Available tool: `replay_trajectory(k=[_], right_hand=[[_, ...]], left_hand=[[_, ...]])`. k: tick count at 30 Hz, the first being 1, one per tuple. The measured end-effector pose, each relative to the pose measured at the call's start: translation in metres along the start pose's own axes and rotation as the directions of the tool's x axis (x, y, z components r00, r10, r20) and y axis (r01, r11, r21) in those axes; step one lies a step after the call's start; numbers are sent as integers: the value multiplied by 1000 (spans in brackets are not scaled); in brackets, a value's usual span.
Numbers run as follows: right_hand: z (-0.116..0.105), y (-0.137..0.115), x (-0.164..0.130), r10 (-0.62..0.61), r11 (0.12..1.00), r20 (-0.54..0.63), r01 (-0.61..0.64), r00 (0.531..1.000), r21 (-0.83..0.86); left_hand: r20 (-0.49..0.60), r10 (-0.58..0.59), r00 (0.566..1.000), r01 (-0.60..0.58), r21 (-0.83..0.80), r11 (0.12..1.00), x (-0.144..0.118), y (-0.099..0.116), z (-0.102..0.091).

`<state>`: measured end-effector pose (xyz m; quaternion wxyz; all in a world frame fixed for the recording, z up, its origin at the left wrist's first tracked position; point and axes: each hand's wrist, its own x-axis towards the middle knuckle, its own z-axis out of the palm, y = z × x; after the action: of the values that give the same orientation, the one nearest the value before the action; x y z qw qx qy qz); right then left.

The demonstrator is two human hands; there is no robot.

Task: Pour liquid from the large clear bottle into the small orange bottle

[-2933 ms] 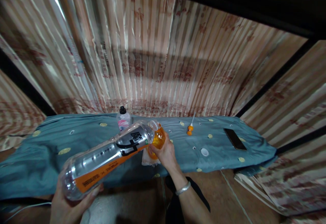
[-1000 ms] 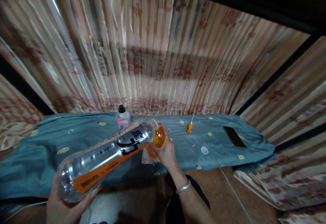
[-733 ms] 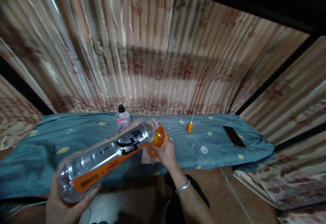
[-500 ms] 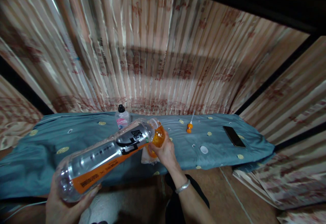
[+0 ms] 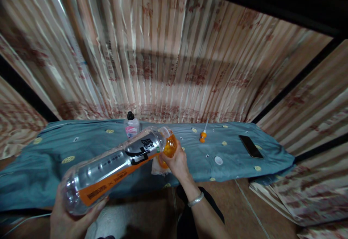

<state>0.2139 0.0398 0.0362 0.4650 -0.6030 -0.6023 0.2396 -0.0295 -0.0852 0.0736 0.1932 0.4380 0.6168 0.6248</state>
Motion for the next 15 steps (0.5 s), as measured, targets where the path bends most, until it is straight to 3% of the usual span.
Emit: replay_trajectory(k=[15], right_hand=[[1, -1, 0, 1, 1000, -20, -1, 1000, 11]], left_hand=[[-15, -11, 1000, 11, -14, 1000, -1, 1, 1]])
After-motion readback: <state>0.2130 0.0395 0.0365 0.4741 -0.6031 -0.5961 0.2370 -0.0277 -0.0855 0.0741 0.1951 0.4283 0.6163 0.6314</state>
